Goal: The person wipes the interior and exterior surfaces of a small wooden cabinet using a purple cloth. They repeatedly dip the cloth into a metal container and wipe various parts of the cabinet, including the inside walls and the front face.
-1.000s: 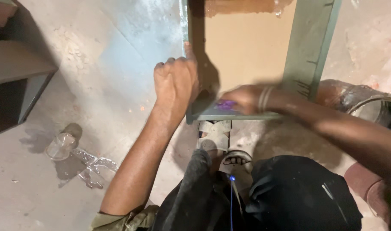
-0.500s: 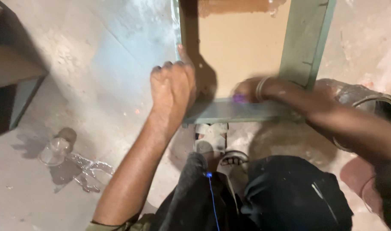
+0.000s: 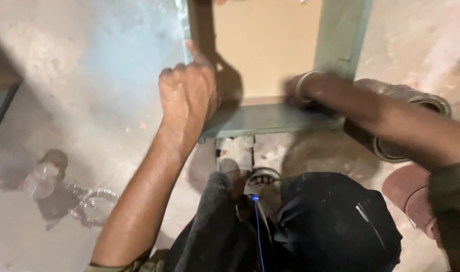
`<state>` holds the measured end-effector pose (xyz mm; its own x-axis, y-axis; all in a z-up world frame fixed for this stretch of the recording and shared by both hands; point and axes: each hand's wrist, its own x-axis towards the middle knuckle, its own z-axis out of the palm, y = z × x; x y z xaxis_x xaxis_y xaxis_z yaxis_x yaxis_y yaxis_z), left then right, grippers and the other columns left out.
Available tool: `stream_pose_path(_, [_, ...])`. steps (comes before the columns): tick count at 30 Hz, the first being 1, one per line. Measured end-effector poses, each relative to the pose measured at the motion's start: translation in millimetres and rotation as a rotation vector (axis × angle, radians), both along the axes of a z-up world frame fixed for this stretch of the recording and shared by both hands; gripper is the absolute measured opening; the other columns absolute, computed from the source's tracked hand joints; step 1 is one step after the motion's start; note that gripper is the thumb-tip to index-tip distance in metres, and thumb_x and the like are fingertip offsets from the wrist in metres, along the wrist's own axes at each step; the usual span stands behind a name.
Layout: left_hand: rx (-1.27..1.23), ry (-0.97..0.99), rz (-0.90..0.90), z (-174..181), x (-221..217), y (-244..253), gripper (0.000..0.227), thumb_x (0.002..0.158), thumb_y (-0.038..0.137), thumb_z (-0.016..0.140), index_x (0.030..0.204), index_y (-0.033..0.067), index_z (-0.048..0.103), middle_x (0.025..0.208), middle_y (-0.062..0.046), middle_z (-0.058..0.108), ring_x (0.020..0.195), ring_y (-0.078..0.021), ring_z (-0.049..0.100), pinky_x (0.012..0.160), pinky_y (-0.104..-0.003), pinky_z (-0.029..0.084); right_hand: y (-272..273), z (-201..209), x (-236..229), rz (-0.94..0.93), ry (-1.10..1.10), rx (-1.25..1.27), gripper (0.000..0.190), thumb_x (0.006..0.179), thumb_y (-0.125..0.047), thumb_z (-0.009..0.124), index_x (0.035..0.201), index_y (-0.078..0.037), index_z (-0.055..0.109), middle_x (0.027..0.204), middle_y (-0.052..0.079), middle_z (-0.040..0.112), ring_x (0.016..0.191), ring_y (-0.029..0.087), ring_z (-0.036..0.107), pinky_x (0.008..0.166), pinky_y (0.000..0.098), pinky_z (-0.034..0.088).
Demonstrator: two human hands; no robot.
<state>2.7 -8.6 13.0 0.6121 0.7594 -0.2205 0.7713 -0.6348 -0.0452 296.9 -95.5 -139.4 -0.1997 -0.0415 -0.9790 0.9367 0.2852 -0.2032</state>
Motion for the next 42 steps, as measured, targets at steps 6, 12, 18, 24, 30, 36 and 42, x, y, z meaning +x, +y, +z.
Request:
stream_pose_path(6, [-0.115,0.012,0.128,-4.3,6.3,4.0,0.097,0.068,0.051,0.081,0.131,-0.0189,0.057,0.046,0.002,0.055,0.04,-0.0116,0.053,0.04,-0.032,0.039,23.4,51.4,-10.1,-0.027,0.007,-0.1,0.047,0.081,-0.01,0.068,0.128,-0.01,0.065,0.109,0.019,0.074,0.097,0.033,0.077,0.08,0.0444,0.064])
stream_pose_path(12, [-0.078,0.052,0.1,-3.6,3.7,3.9,0.092,0.078,0.054,0.079,0.133,-0.0162,0.057,0.043,0.005,0.052,0.036,-0.0078,0.051,0.036,-0.03,0.038,21.3,34.5,-12.9,0.099,0.039,-0.015,0.037,0.094,-0.023,0.059,0.122,-0.007,0.077,0.121,0.016,0.072,0.11,0.034,0.068,0.093,0.0469,0.054])
stream_pose_path(18, [-0.095,0.074,0.11,-4.0,7.6,-3.8,0.101,0.071,0.056,0.082,0.134,-0.0175,0.055,0.044,0.005,0.055,0.04,-0.0095,0.054,0.04,-0.03,0.04,13.6,86.9,-19.7,-0.078,0.009,0.035,0.049,0.09,-0.014,0.064,0.138,-0.014,0.059,0.125,0.016,0.071,0.111,0.034,0.071,0.092,0.0476,0.058])
stream_pose_path(24, [-0.116,0.063,0.095,5.6,8.5,4.9,0.097,0.073,0.054,0.083,0.132,-0.0185,0.056,0.048,0.002,0.059,0.043,-0.0115,0.059,0.042,-0.031,0.043,46.2,202.7,-2.0,-0.034,-0.003,-0.14,0.024,0.098,-0.022,0.055,0.111,-0.008,0.069,0.1,0.013,0.078,0.094,0.031,0.075,0.084,0.046,0.059])
stream_pose_path(30, [-0.049,0.012,0.056,3.9,-3.4,-0.3,0.077,0.078,0.037,0.076,0.133,-0.0149,0.061,0.05,0.002,0.059,0.044,-0.0112,0.058,0.043,-0.03,0.042,47.8,171.7,-3.1,-0.135,0.0,0.016,0.027,0.092,-0.017,0.061,0.117,-0.015,0.068,0.102,0.012,0.076,0.092,0.029,0.075,0.088,0.0458,0.059])
stream_pose_path(36, [0.342,0.038,-0.149,-18.4,-25.0,-13.9,0.058,0.093,0.031,0.066,0.134,-0.0101,0.064,0.07,0.006,0.049,0.062,-0.0089,0.052,0.06,-0.036,0.036,23.3,108.8,-89.7,-0.159,0.535,0.118,0.034,0.09,-0.017,0.063,0.124,-0.013,0.066,0.117,0.015,0.071,0.109,0.033,0.067,0.098,0.0468,0.052])
stream_pose_path(42, [0.243,0.003,-0.049,-42.0,-25.5,-7.4,0.056,0.091,0.038,0.064,0.131,-0.0027,0.069,0.06,0.005,0.041,0.052,-0.01,0.047,0.054,-0.037,0.033,10.0,116.6,-122.6,-0.32,0.874,0.366,0.057,0.078,-0.004,0.058,0.134,-0.016,0.061,0.13,0.012,0.067,0.114,0.034,0.064,0.101,0.0487,0.047])
